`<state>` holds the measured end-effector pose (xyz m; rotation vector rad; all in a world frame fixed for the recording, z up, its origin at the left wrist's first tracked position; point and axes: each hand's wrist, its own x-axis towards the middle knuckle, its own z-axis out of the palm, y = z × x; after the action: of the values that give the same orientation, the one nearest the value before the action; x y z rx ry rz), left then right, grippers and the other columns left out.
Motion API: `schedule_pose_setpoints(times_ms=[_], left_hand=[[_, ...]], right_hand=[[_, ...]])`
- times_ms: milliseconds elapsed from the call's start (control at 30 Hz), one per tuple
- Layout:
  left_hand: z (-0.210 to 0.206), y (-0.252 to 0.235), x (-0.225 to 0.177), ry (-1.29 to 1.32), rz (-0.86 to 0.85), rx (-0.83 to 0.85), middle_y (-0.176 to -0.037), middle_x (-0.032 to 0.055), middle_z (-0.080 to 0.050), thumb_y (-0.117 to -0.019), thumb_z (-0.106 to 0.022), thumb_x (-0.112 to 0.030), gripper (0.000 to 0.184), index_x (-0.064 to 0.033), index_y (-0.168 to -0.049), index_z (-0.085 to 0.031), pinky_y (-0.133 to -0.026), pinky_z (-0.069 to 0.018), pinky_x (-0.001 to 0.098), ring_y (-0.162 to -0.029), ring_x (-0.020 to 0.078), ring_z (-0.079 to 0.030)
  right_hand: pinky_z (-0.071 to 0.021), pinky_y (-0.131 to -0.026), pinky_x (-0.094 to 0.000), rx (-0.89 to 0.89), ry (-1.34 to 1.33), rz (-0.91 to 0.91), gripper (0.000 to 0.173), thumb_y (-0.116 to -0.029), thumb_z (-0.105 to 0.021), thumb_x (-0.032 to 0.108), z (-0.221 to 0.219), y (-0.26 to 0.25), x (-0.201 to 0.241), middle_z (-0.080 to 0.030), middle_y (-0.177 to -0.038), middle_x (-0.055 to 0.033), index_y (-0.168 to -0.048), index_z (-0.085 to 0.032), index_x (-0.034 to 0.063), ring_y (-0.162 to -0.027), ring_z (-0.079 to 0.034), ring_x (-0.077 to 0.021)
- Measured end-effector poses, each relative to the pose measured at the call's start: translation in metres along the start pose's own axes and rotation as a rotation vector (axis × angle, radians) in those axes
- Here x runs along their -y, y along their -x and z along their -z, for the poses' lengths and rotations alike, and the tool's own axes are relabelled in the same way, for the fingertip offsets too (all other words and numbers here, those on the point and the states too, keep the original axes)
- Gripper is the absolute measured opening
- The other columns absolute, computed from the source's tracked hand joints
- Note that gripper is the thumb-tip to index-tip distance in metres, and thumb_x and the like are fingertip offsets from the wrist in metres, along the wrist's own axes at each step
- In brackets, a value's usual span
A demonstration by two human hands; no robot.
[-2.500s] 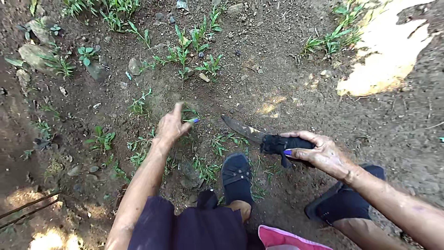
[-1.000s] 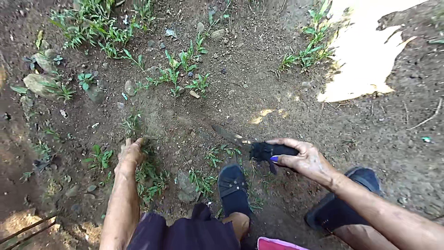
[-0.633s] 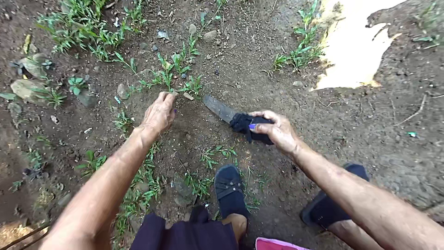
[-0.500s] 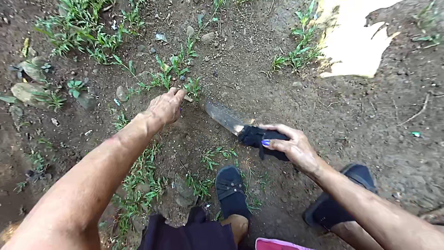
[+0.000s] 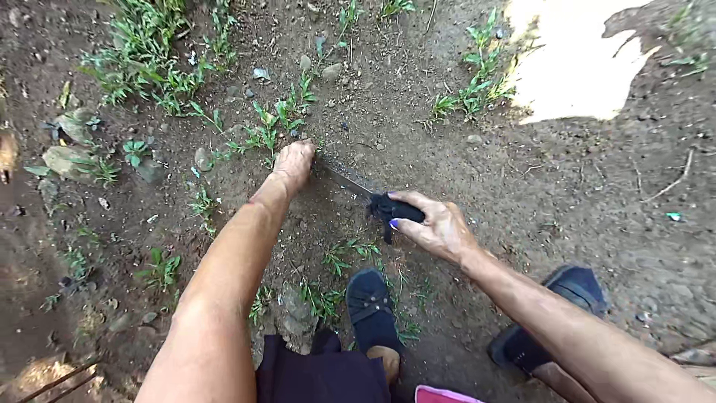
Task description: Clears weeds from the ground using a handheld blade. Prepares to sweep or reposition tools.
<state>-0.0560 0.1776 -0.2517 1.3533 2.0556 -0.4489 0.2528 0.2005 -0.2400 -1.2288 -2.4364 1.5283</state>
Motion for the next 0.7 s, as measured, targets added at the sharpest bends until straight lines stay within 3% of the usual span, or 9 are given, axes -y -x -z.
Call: schedule_pose_setpoints(times_ms=[67,133,233,300,400,433,500,600,700], left_hand=[[0.003,0.001,0.008,0.107,0.018,-0.005,-0.129,0.0311,-0.064,-0.1054,-0.051,-0.007,0.034,0.0020,-0.136,-0.062,-0.105,-0.0443,0.0657,-0.124,0.0500,-0.060],[0.003,0.002,0.011,0.187,0.040,-0.020,-0.125,0.0311,-0.066,-0.1054,-0.054,-0.009,0.028,0.0050,-0.126,-0.065,-0.107,-0.0433,0.0631,-0.123,0.0482,-0.061],[0.004,0.000,0.013,0.239,0.078,-0.025,-0.124,0.0305,-0.066,-0.1045,-0.057,-0.011,0.026,0.0053,-0.123,-0.067,-0.108,-0.0432,0.0612,-0.124,0.0464,-0.061],[0.005,-0.004,0.015,0.247,0.064,-0.040,-0.121,0.0302,-0.067,-0.1039,-0.058,-0.011,0.024,0.0057,-0.118,-0.068,-0.107,-0.0443,0.0613,-0.121,0.0459,-0.062],[0.011,-0.003,0.024,0.249,0.059,-0.039,-0.120,0.0310,-0.066,-0.1036,-0.059,-0.013,0.025,0.0065,-0.117,-0.068,-0.106,-0.0439,0.0624,-0.120,0.0467,-0.062],[0.011,0.001,0.027,0.259,0.059,-0.017,-0.121,0.0314,-0.066,-0.1036,-0.060,-0.013,0.025,0.0071,-0.116,-0.068,-0.106,-0.0434,0.0626,-0.120,0.0469,-0.062],[0.017,0.008,0.039,0.292,0.060,0.052,-0.114,0.0290,-0.068,-0.1045,-0.060,-0.016,0.026,0.0061,-0.116,-0.068,-0.100,-0.0477,0.0610,-0.109,0.0433,-0.066],[0.010,0.030,0.064,0.470,0.035,0.192,-0.095,0.0171,-0.068,-0.1051,-0.060,-0.014,0.022,0.0033,-0.116,-0.066,-0.079,-0.0539,0.0445,-0.078,0.0231,-0.063],[0.001,0.058,0.084,0.641,0.076,0.297,-0.086,0.0088,-0.065,-0.1028,-0.060,-0.005,0.016,0.0038,-0.116,-0.065,-0.068,-0.0510,0.0301,-0.068,0.0105,-0.056]], right_hand=[[-0.0566,-0.082,-0.0539,0.017,-0.192,-0.131,0.044,-0.0891,-0.073,0.022,0.014,0.015,-0.009,-0.073,-0.115,-0.0089,-0.133,-0.068,0.0201,-0.096,-0.071,-0.0242],[-0.0597,-0.080,-0.0403,0.012,-0.391,-0.252,0.044,-0.0856,-0.073,0.014,0.023,0.020,-0.013,-0.072,-0.117,-0.0042,-0.129,-0.069,0.0158,-0.093,-0.070,-0.0141],[-0.0504,-0.057,-0.0279,0.025,-0.614,-0.436,0.032,-0.0912,-0.070,0.006,0.010,-0.009,-0.002,-0.070,-0.101,-0.0064,-0.123,-0.070,0.0108,-0.069,-0.061,-0.0107],[-0.0507,-0.061,-0.0319,-0.001,-0.692,-0.437,0.031,-0.0893,-0.070,0.004,-0.015,-0.043,0.005,-0.070,-0.102,-0.0082,-0.120,-0.070,0.0086,-0.073,-0.061,-0.0132],[-0.0515,-0.092,-0.0542,0.023,-0.397,-0.201,0.039,-0.0904,-0.073,0.016,-0.031,-0.059,0.015,-0.071,-0.121,-0.0128,-0.129,-0.069,0.0124,-0.108,-0.067,-0.0272],[-0.0519,-0.087,-0.0618,0.031,-0.247,-0.113,0.041,-0.0925,-0.073,0.021,-0.029,-0.050,0.017,-0.072,-0.117,-0.0168,-0.132,-0.068,0.0146,-0.104,-0.069,-0.0353],[-0.0529,-0.074,-0.0651,0.048,-0.013,0.037,0.043,-0.0937,-0.070,0.025,-0.015,-0.033,0.015,-0.074,-0.106,-0.0180,-0.136,-0.067,0.0191,-0.090,-0.071,-0.0404],[-0.0529,-0.078,-0.0636,0.063,0.024,0.065,0.042,-0.0919,-0.070,0.026,0.010,-0.004,-0.001,-0.075,-0.109,-0.0131,-0.134,-0.068,0.0217,-0.094,-0.072,-0.0352],[-0.0524,-0.080,-0.0622,-0.020,-0.046,-0.024,0.044,-0.0890,-0.073,0.026,0.020,0.014,-0.020,-0.075,-0.110,-0.0130,-0.133,-0.069,0.0189,-0.095,-0.071,-0.0321]])
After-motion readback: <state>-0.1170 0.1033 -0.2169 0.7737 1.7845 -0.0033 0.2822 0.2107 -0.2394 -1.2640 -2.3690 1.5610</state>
